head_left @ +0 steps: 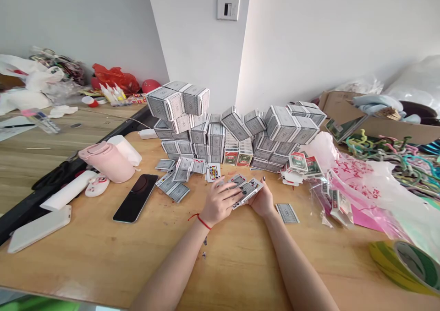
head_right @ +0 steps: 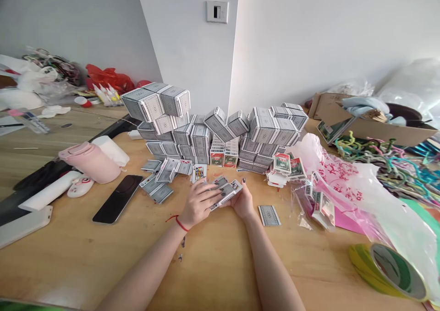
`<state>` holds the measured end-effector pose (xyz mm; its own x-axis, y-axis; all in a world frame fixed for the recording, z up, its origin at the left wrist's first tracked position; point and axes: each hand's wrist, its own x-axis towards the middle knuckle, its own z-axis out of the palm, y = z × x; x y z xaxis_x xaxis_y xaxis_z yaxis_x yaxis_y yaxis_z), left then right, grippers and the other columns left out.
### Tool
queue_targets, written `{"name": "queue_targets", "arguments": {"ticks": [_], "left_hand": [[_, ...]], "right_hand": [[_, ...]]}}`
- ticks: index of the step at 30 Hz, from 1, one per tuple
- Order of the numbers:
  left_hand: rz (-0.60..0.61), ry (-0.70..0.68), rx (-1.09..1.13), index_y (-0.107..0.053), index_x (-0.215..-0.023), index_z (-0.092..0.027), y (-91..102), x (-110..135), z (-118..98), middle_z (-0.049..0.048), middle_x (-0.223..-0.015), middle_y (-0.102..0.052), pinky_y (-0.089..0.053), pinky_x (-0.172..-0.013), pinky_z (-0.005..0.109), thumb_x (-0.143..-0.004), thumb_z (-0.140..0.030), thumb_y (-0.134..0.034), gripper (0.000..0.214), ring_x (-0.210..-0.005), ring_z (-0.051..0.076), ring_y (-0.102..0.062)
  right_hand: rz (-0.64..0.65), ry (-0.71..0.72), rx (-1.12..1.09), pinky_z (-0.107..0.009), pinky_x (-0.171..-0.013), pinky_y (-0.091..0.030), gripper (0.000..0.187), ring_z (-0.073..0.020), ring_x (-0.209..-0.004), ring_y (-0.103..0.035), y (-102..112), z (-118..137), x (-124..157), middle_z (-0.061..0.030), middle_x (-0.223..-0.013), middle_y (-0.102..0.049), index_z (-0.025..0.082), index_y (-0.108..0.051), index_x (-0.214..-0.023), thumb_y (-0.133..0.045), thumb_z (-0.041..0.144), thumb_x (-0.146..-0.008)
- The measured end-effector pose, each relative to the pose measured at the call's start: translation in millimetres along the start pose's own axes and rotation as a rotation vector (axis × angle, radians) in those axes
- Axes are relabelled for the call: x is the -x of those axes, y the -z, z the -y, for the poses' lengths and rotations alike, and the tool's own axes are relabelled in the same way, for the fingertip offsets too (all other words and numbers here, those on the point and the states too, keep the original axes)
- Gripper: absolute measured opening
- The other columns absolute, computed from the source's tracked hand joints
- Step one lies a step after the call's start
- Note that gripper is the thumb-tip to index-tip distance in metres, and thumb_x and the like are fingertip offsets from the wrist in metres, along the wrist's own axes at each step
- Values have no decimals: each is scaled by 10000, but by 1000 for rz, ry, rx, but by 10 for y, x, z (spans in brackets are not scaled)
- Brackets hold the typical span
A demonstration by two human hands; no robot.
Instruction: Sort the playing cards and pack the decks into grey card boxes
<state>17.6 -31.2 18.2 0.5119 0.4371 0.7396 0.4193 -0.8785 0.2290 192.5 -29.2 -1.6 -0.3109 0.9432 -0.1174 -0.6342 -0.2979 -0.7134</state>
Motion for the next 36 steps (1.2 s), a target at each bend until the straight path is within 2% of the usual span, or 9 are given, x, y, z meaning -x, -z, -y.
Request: {"name": "queue_targets", "arguments": {"ticks": [4, 9, 13, 18, 21, 24, 27, 31, 36], "left_hand": [[31, 2, -108, -582, -999, -300, 26, -22, -57, -25, -988, -647, 32, -1011, 569, -804, -149, -468, 272, -1109, 196, -471], [85, 186, -56, -589, -986, -358, 15, -9, -96, 4, -1091, -601, 148, -974, 541, -808, -172, -462, 286, -1175, 220, -404], [41, 298, -53, -615, -930, -346, -4, -31, -93, 18, -1172, -547, 104, -970, 564, -791, -141, -465, 290, -1210, 245, -351], [-42, 295, -122, -564, -1043, -288, 3, -2, -48, 56, -1196, -511, -73, -1005, 531, -767, -72, -389, 392, -1230, 234, -311], [-164, 320, -24, -572, -1001, -202, -9, 82, -27, 98, -1036, -556, -300, -946, 419, -758, -151, -407, 299, -1122, 231, -422], [-177, 506, 124, -581, -785, -169, -50, 141, -40, 80, -791, -559, -421, -763, 325, -760, -245, -439, 163, -838, 194, -539], [-73, 748, 376, -568, -741, -167, -115, 112, -56, 57, -733, -574, -435, -649, 279, -772, -326, -449, 201, -699, 168, -550], [-99, 905, 784, -561, -957, -170, -214, 12, -10, 67, -949, -614, -424, -794, 299, -780, -361, -454, 282, -926, 199, -548], [-197, 1016, 844, -569, -991, -184, -283, 9, 91, 58, -1000, -616, -356, -910, 328, -738, -341, -525, 301, -1076, 212, -476]], "right_hand": [[-55, 20, -34, -403, -616, -503, 293, -212, -662, -621, 37, 30, 29, -45, -749, -669, 187, -596, -822, -438, 423, -754], [-98, 47, 84, -400, -628, -507, 240, -211, -653, -617, 77, 6, -5, -58, -757, -668, 159, -614, -828, -534, 331, -681], [-146, 93, 181, -383, -643, -517, 206, -192, -646, -614, 76, -42, -64, -52, -753, -664, 149, -615, -825, -615, 239, -639], [-219, 200, 115, -363, -653, -534, 203, -197, -734, -618, 122, -39, -110, -56, -845, -661, 157, -612, -837, -628, 201, -639], [-254, 244, 76, -362, -680, -535, 196, -197, -780, -615, 155, -13, -117, -49, -893, -654, 172, -607, -839, -622, 189, -645], [-251, 264, 53, -348, -677, -538, 200, -192, -795, -611, 153, -7, -112, -43, -915, -648, 176, -606, -847, -621, 189, -648], [-229, 267, 74, -341, -663, -539, 209, -185, -764, -610, 107, -38, -99, -43, -895, -649, 175, -605, -853, -630, 209, -648], [-185, 214, 148, -374, -626, -535, 238, -197, -698, -612, 14, -129, -91, -48, -826, -653, 168, -604, -862, -645, 262, -648], [-173, 183, 302, -363, -577, -519, 253, -206, -661, -602, -62, -240, -109, -45, -752, -644, 166, -615, -827, -626, 362, -668]]}}
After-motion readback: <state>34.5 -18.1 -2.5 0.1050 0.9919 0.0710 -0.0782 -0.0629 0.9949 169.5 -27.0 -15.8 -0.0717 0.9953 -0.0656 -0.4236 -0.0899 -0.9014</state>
